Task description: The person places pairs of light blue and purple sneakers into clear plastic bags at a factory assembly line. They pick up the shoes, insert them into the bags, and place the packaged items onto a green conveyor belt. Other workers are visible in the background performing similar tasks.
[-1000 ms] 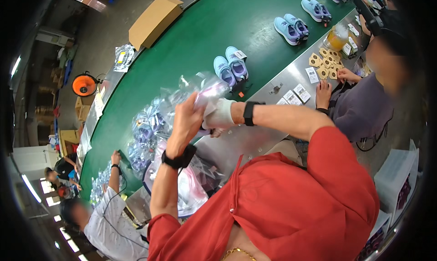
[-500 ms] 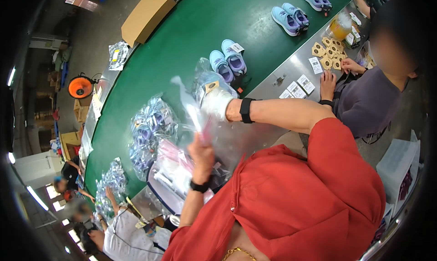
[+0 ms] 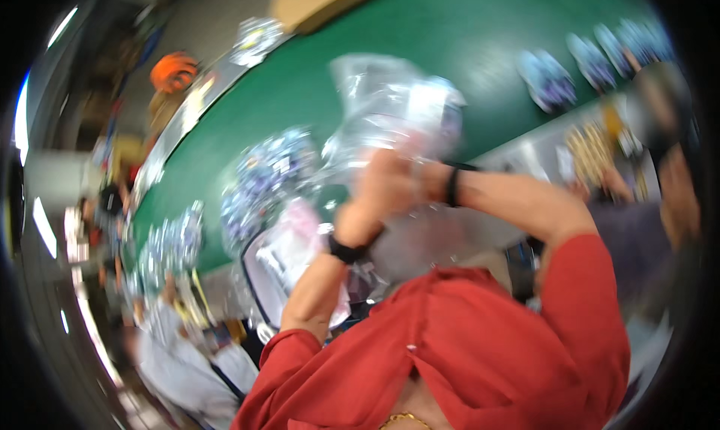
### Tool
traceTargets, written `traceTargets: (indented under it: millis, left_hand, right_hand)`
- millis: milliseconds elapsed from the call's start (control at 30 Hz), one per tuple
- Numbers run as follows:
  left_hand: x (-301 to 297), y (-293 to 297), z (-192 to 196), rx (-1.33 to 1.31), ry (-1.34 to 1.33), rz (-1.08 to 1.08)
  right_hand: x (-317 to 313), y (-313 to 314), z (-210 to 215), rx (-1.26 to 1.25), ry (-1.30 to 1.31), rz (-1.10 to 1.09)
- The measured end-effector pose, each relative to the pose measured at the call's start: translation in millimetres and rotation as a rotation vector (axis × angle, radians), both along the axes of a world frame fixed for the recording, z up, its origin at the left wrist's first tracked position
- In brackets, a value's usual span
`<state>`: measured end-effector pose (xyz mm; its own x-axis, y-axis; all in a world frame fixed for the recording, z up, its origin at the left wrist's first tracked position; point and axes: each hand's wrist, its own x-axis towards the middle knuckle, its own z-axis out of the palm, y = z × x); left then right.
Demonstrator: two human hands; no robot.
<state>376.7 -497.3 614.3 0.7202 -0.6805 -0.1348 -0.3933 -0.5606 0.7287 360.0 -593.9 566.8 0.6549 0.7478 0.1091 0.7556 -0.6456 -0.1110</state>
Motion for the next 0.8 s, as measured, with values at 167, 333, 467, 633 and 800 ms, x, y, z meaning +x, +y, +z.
traceTargets:
  millis: [167, 333, 467, 633, 800]
  left_hand:
    - [-14.9, 3.1, -7.4, -0.321, -0.134, -0.076]
    - [55.9, 62.4, -30.4, -0.599, -0.148, 0.517]
    - [-1.8, 22.1, -24.5, -0.240, -0.309, -0.094]
    - [19.0, 68.3, 2.4, -0.259, -0.179, 0.215]
    - [27.5, 94.4, -16.7, -0.326, -0.130, 0.388]
  right_hand:
    - [3.6, 31.4, 29.5, 0.025, 0.127, -0.084]
    - [9.7, 72.2, 24.9, -0.069, 0.224, -0.074]
    - [23.2, 63.7, 22.9, 0.026, 0.287, -0.120]
    - [69.3, 65.6, -14.5, 0.225, 0.351, -0.218]
    - [96.6, 89.7, -92.7, -0.005, 0.357, -0.329]
